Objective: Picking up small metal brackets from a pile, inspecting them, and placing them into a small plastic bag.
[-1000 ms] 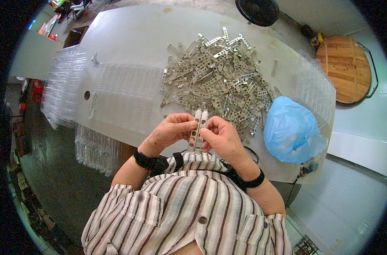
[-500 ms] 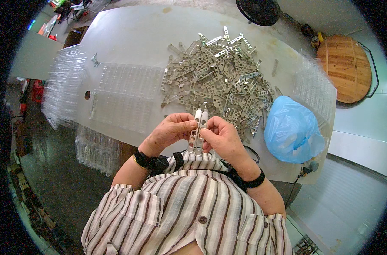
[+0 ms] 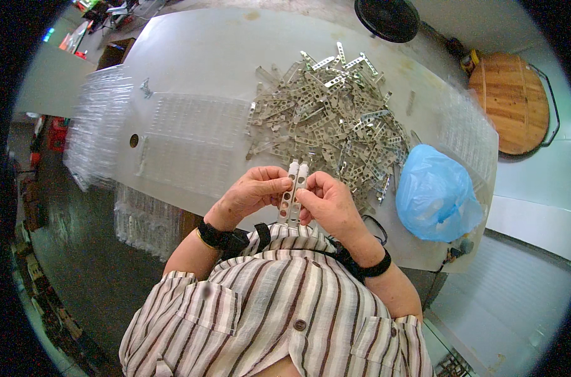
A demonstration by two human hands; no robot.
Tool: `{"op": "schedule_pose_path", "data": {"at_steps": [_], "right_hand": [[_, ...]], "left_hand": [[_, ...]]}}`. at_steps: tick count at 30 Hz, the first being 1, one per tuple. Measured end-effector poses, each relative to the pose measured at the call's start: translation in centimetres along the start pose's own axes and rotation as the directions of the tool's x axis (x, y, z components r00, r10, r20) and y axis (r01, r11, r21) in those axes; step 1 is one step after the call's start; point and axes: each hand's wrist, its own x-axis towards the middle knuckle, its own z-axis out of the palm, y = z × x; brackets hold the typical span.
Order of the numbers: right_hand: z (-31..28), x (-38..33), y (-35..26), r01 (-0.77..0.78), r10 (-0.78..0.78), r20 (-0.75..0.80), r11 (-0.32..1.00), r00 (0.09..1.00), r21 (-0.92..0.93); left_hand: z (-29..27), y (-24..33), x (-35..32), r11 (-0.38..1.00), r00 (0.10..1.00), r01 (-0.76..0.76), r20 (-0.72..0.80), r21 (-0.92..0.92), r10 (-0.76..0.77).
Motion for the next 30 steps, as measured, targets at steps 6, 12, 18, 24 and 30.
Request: {"op": "schedule_pose_path", "data": {"at_steps": [6, 12, 18, 24, 30], "right_hand": [[0.0, 0.4, 0.3, 0.004, -0.004, -0.025, 1.0, 1.0, 0.005], [-0.4, 0.9, 0.9, 0.044, -0.048, -0.044, 0.994, 0.998, -0.099], [-0.8, 1.1, 1.7, 0.071, -0.089, -0.094, 0.981, 0.992, -0.181], [-2.0, 0.7, 2.1, 0.028, -0.042, -0.09, 0.988, 0.995, -0.155], [-3.4, -0.1, 2.0, -0.007, 0.001, -0.061, 0.994, 0.998, -0.107]], "left_hand": [[-0.5, 0.2, -0.3, 1.0, 1.0, -0.002, -0.011, -0.016, 0.002], [-0.5, -0.2, -0.1, 0.999, 0.999, -0.028, -0.016, 0.046, 0.029], [0.6, -0.8, 0.9, 0.996, 0.999, -0.024, -0.04, 0.088, 0.027], [1.5, -1.3, 1.5, 0.984, 0.996, 0.009, -0.093, 0.177, 0.008], [2.7, -2.0, 2.3, 0.958, 0.976, -0.056, -0.188, 0.282, 0.112]]}}
